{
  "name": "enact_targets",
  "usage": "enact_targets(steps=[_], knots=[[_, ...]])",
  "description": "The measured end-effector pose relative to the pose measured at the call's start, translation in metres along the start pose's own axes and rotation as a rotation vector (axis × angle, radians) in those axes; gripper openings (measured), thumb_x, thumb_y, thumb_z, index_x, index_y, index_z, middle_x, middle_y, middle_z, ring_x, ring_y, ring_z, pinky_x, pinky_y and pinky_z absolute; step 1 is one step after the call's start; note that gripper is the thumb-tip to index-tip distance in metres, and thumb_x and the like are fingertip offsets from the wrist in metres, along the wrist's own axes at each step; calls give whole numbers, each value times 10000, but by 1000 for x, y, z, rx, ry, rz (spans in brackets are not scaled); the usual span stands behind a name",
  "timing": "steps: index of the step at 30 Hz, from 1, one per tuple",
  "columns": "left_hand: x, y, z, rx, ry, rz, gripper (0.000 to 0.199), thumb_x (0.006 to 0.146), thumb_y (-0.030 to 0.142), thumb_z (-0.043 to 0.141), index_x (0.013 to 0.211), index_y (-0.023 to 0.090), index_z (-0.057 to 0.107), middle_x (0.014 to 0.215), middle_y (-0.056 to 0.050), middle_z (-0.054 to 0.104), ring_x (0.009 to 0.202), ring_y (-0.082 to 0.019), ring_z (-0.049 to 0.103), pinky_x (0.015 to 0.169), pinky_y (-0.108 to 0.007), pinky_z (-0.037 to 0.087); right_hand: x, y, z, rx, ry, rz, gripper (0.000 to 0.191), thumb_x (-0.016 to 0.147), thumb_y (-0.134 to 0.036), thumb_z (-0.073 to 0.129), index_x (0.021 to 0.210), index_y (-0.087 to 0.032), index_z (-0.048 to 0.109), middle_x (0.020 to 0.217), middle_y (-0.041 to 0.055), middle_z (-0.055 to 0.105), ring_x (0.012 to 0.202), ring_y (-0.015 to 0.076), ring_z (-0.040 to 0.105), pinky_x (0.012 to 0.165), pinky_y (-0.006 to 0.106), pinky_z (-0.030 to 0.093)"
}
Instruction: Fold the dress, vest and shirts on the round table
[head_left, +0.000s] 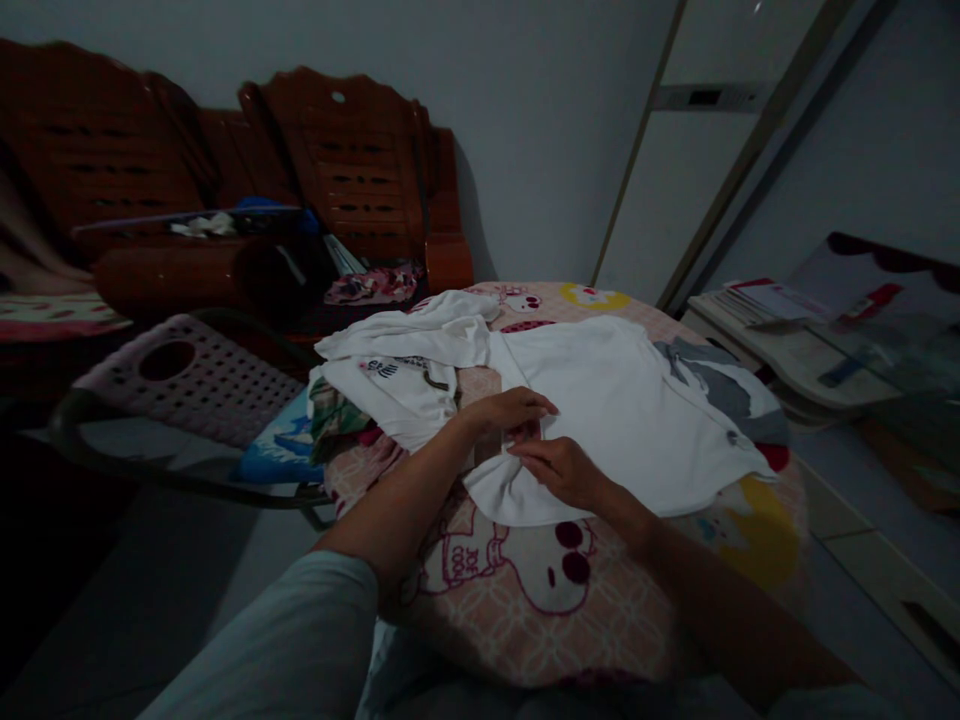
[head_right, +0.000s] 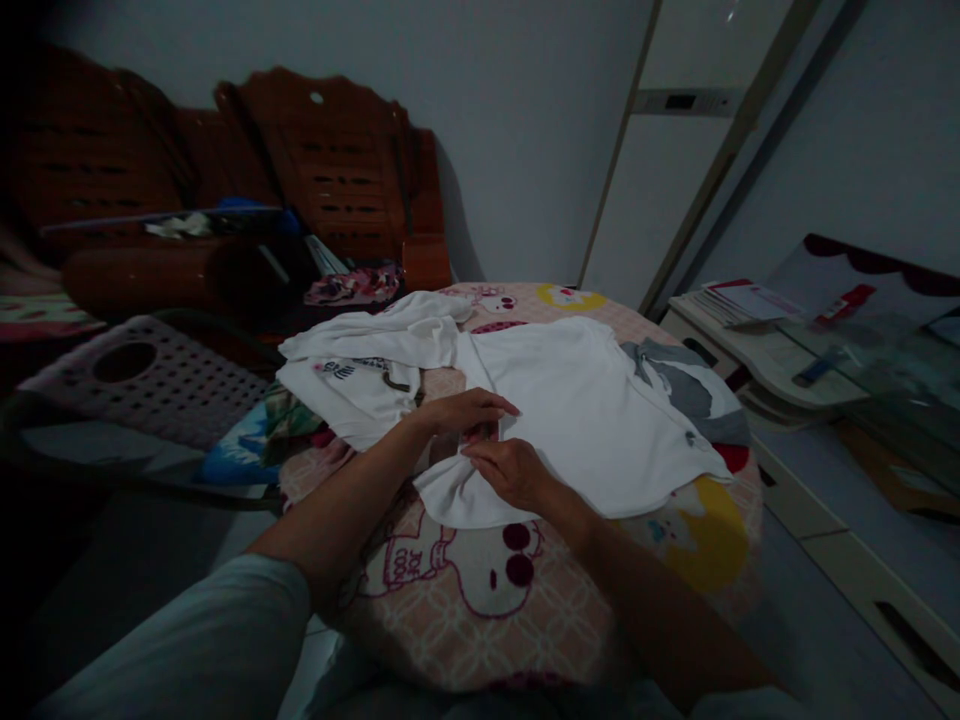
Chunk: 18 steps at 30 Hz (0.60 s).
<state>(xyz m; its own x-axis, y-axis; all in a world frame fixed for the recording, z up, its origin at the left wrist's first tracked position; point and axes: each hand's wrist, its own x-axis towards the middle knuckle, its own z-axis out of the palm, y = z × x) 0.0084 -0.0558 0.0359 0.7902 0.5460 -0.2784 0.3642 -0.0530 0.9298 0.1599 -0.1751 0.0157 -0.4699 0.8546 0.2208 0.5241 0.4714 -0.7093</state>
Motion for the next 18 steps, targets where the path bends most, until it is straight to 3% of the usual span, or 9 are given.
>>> enact_targets(steps=[3,6,8,11,14,16,18], knots=[[-1,0,-2,76,-67,44,338,937,248,525,1236,153,650,683,-21,686,538,-94,590,563,-205,459,1,-1,0,-87,-46,57,369,955,-259,472,1250,-177,678,1061,103,754,923,224,695,824,329,497],[1,0,2,-1,-61,84,378,929,254,529,1283,154,617,837,-55,722,654,-115,641,623,-220,491,5,-6,1,-224,-86,114,392,948,-269,484,1295,-178,643,1127,124,735,974,251,685,853,357,484],[3,0,7,-24,-19,97,373,914,241,534,1261,134,621,890,-69,723,679,-118,647,639,-227,500,7,-9,1,-253,-90,130,353,924,-256,517,1232,-179,671,1057,112,745,917,241,681,816,343,478],[5,0,8,45,106,83,336,891,213,533,1196,123,640,787,-43,702,636,-127,639,645,-246,507,7,-8,1,-118,-55,141,212,832,-180,579,993,-168,716,783,43,713,711,173,633,684,282,452],[4,-4,-4,239,469,29,220,867,177,541,1040,137,671,683,-23,665,631,-148,641,674,-263,510,2,-4,-4,208,-23,222,147,760,-161,571,864,-171,675,583,-32,591,527,111,529,532,227,393],[2,-11,-19,374,802,-16,126,838,160,582,932,149,665,724,-41,674,725,-173,662,744,-280,511,-2,-2,-10,429,-43,311,161,736,-200,561,865,-174,654,550,-47,570,456,101,499,459,215,367],[2,-19,-35,395,1074,-37,147,809,144,621,954,153,644,820,-61,689,834,-191,669,808,-292,506,-6,1,-17,566,-59,362,176,719,-242,561,856,-171,646,538,-39,583,431,112,511,429,219,370]])
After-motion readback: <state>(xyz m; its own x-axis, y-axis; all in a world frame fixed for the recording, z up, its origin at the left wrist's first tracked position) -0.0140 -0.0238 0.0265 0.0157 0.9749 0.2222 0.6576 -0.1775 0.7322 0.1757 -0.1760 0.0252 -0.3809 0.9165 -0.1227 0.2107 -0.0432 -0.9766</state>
